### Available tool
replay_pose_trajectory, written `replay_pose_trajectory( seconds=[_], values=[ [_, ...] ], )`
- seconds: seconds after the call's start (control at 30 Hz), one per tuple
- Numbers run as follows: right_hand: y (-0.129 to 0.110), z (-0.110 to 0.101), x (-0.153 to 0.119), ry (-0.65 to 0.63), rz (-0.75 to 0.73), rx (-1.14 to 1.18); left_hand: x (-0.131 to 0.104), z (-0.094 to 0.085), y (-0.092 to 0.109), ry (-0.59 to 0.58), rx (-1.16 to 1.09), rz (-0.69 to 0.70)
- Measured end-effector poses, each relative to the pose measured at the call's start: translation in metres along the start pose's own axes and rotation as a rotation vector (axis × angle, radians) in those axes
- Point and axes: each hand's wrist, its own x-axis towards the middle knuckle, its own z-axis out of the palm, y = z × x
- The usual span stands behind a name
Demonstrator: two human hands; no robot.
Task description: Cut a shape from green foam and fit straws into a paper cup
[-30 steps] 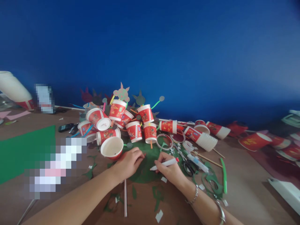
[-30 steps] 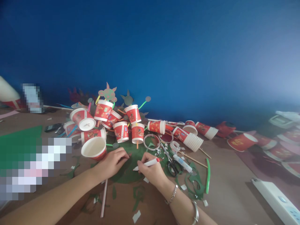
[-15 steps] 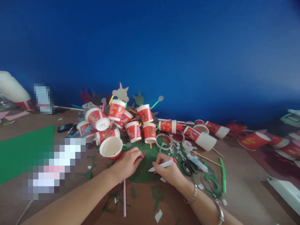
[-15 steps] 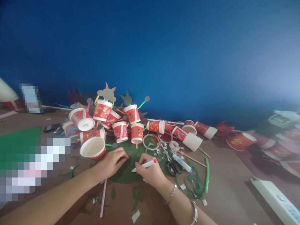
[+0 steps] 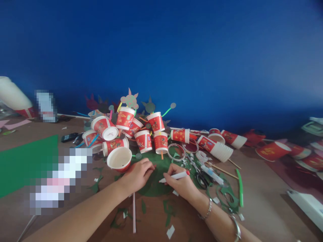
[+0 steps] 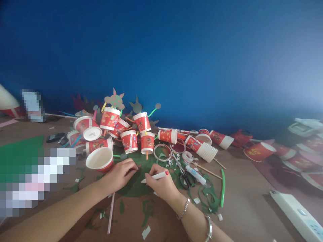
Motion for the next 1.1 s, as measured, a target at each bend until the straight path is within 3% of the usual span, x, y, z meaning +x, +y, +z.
replay_pose_trajectory(
  seconds=[1.1],
  values=[
    [0.008, 0.001, 0.005, 0.101, 0.017, -0.014, 0.001, -0.003, 0.005, -0.005, -0.016, -0.026]
  ],
)
